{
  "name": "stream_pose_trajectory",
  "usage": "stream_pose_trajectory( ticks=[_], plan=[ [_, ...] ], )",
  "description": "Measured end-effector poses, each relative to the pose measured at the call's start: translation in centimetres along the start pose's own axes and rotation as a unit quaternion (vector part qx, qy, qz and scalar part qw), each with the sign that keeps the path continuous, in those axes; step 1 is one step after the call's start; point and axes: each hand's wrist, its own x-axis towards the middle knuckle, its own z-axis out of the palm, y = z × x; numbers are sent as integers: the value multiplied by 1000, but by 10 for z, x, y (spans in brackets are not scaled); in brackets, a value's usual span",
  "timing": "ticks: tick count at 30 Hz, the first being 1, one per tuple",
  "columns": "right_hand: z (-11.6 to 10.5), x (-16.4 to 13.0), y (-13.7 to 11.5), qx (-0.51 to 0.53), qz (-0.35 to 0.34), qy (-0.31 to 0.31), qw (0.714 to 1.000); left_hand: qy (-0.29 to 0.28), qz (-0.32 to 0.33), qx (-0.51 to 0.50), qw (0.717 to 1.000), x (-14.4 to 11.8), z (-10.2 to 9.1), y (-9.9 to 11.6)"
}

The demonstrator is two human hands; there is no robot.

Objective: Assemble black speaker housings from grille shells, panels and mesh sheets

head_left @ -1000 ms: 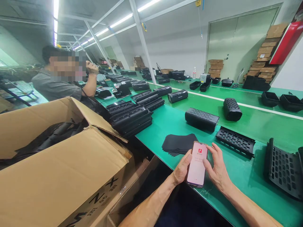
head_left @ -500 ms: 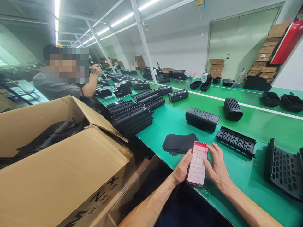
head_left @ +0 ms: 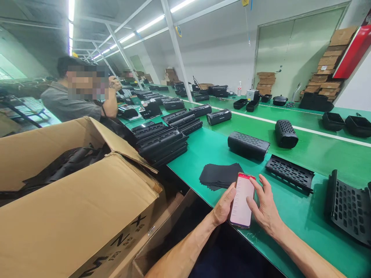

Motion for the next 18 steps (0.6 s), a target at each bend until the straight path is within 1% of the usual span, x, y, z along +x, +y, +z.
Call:
stream_pose_trajectory(
  ticks=[9, 14, 18],
  plan=[
    [-3, 0, -3, 34, 1, 5, 999, 4, 2, -2, 1000, 1, -1, -2],
    [-4, -1, -5, 39, -19, 6, 999, 14, 9, -21, 1000, 2, 0, -3],
    [-8, -1, -7, 45, -47, 5, 998, 32, -12, -55, 998, 3, 1, -3]
  ],
)
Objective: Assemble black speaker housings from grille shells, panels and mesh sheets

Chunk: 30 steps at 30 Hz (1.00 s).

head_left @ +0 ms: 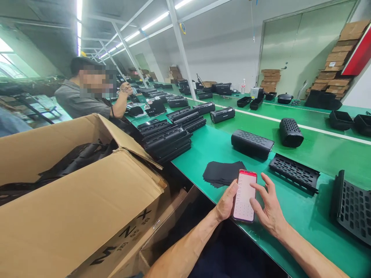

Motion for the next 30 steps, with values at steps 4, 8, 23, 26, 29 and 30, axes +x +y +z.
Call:
stream_pose_trajectory(
  ticks=[4, 8, 23, 26, 29, 30],
  plan=[
    [-8, 1, -4, 19, -78, -23, 996, 35, 17, -8, 999, 1, 3, 0],
    [-15, 3, -10, 43, -149, -58, 986, 32, 24, -3, 999, 2, 4, 1],
    [-16, 4, -17, 4, -180, -118, 976, 44, 29, -2, 999, 2, 5, 0],
    [-15, 3, -15, 23, -172, -99, 980, 40, 19, -7, 999, 2, 5, 0],
    [-14, 4, -14, 23, -165, -102, 981, 39, 5, -15, 999, 4, 3, -1],
    [-13, 5, -14, 19, -163, -108, 981, 40, -1, -18, 999, 5, 2, -2]
  ],
)
